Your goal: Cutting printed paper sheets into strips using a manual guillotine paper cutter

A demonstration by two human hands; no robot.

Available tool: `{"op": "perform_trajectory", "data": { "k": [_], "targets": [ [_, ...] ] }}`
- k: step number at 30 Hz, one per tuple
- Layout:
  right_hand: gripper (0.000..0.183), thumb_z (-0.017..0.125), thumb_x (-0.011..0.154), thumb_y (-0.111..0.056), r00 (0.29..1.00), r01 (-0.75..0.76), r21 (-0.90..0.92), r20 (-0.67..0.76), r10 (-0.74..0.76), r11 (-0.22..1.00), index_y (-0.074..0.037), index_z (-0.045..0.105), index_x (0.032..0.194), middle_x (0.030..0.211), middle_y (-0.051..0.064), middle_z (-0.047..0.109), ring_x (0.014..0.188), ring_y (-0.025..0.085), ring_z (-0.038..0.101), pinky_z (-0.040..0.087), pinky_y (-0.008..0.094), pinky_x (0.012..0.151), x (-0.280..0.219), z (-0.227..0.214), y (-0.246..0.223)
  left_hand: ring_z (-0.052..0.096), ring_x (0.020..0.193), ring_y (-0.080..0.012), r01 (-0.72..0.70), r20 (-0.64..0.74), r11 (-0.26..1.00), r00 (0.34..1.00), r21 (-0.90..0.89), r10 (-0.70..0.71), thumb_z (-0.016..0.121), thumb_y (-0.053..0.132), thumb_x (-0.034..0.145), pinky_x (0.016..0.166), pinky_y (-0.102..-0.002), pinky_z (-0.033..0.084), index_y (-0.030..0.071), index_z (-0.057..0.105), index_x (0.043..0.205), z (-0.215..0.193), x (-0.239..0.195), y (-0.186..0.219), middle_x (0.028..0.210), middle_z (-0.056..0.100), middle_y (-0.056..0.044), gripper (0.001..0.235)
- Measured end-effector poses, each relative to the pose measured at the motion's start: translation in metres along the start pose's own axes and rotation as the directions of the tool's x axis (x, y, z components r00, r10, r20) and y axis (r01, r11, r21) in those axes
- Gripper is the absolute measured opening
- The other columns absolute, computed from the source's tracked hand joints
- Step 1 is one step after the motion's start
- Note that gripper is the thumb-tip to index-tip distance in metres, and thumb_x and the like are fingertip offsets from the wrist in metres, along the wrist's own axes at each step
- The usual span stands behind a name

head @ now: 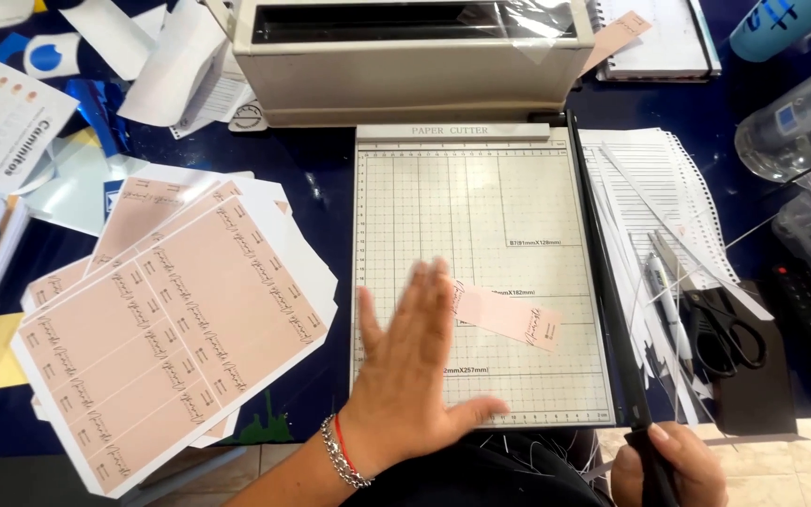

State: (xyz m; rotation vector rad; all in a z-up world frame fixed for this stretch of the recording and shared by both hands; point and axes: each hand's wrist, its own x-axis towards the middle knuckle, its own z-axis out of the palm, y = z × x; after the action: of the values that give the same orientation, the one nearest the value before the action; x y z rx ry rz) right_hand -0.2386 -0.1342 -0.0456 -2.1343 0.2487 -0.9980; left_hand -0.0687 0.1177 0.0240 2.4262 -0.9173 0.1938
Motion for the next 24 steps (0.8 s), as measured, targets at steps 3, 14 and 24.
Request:
{"op": "perform_trajectory", "data": {
  "k": [3, 14, 24],
  "targets": [
    [0.064, 0.080, 0.081, -0.015, 0.974, 0.159, 0.065, 0.154, -0.168, 0.985, -0.017, 0.046, 0.135, 0.061, -0.003, 0.048, 0.053, 0.007, 0.036, 0.033, 0.022, 0.056, 0.014, -0.015, 0.030, -0.004, 0.159, -0.0294, -0.101, 0.318, 0.993, 0.945, 0.060, 0.076, 0.064, 0.088, 0.079, 0.117, -0.070, -0.006, 0.010, -0.024, 0.159, -0.003, 0.002, 0.005, 0.172, -0.015, -0.012, 0.142],
    [0.034, 0.074, 0.082, -0.024, 0.838, 0.371, -0.359, 0.527, -0.142, 0.857, -0.024, 0.075, 0.116, 0.108, -0.005, 0.078, 0.085, 0.009, 0.075, 0.061, 0.025, 0.067, 0.134, -0.061, -0.059, 0.072, 0.088, -0.0260, -0.628, -0.357, 0.773, 0.745, -0.088, 0.564, 0.059, -0.002, 0.104, 0.085, -0.042, 0.062, 0.002, 0.063, 0.096, -0.018, -0.004, 0.032, 0.094, 0.071, -0.014, 0.010],
    [0.017, 0.071, 0.086, -0.025, 0.710, 0.483, 0.090, 0.542, -0.450, 0.871, -0.031, 0.083, 0.096, 0.095, -0.014, 0.086, 0.083, 0.005, 0.083, 0.063, 0.024, 0.076, 0.207, 0.005, -0.021, 0.078, 0.103, -0.0250, -0.452, -0.398, 0.854, 0.855, -0.257, 0.333, 0.068, 0.013, 0.101, 0.084, -0.037, 0.064, 0.002, 0.067, 0.127, 0.005, -0.016, -0.004, 0.118, 0.077, -0.012, 0.029]
  ]
}}
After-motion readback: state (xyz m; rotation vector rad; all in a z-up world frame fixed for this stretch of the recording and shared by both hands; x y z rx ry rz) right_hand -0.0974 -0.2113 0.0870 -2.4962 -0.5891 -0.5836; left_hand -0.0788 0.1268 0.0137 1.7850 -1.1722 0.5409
